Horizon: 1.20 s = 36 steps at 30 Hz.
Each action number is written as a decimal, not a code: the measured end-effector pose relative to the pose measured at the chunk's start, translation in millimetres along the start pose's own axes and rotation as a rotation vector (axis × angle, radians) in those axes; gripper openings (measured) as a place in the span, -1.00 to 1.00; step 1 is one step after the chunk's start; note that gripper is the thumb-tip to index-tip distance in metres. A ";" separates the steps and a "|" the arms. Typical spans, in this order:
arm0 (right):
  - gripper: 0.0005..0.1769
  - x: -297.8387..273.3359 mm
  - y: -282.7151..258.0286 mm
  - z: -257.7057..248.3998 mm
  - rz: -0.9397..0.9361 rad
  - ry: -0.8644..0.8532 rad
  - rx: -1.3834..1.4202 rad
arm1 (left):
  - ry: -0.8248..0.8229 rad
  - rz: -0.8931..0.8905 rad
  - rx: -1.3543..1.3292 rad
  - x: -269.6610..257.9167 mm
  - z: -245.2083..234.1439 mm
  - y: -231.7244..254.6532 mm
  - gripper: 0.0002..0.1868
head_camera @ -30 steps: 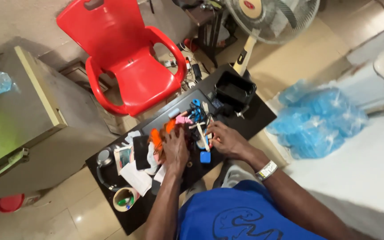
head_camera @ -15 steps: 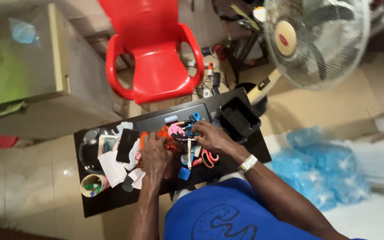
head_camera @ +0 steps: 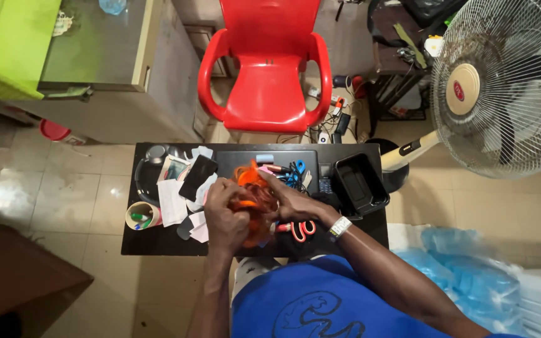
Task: Organizing various hair accessories, a wig, and grooming tools on a desk and into a storage container.
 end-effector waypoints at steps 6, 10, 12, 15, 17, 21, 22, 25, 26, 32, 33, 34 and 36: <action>0.19 0.7 39.7 17.3 0.065 -0.031 0.349 | 0.013 0.016 -0.363 0.7 2.5 -15.9 -0.81; -0.22 -1.5 69.8 26.4 0.035 -0.061 0.356 | -0.021 -0.032 -0.534 6.4 11.5 -17.7 -0.75; -0.33 -2.6 68.3 20.5 0.138 0.028 0.536 | -0.056 -0.018 -0.580 12.3 15.2 -4.6 -0.77; -0.36 3.7 21.9 -2.5 -0.035 0.243 0.326 | -0.090 -0.036 -0.506 18.8 21.5 -14.9 -0.74; -0.46 4.5 63.5 -2.7 -0.015 0.255 0.335 | -0.084 -0.060 -0.470 17.8 23.8 -27.1 -0.74; -0.48 3.1 86.3 -15.9 0.110 0.313 0.361 | -0.054 -0.071 -0.306 18.7 25.6 -56.3 -0.72; -0.48 2.5 91.3 -17.0 0.113 0.314 0.361 | -0.056 -0.073 -0.308 17.1 25.6 -60.6 -0.72; -0.40 -2.9 108.1 -19.6 0.215 0.313 0.439 | -0.086 -0.087 -0.175 11.2 30.6 -83.1 -0.61; -0.37 -6.4 108.8 -19.2 0.261 0.271 0.325 | -0.089 -0.077 -0.124 8.9 33.1 -94.0 -0.56; -0.46 -57.2 97.4 -75.8 0.357 0.620 -0.350 | -0.142 -0.048 0.171 -7.9 67.5 -171.6 -0.42; -0.57 -73.2 92.1 -91.7 0.264 0.812 -0.515 | -0.145 -0.025 0.251 -11.2 74.1 -185.8 -0.37; -0.57 -78.7 95.8 -96.6 0.268 0.813 -0.517 | -0.147 -0.026 0.247 -12.1 76.1 -182.2 -0.37; -0.44 -94.8 96.4 -112.4 0.347 0.892 -0.804 | -0.215 -0.072 0.419 -14.2 83.3 -182.0 -0.26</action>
Point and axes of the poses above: each hand's wrist, its own x-axis towards the middle knuckle, its own z-axis out of the palm, y = z × x, the point moved 9 cm from there along x, towards the middle knuckle, and after that the axes turned 4 degrees about y, right-handed, at the moved point
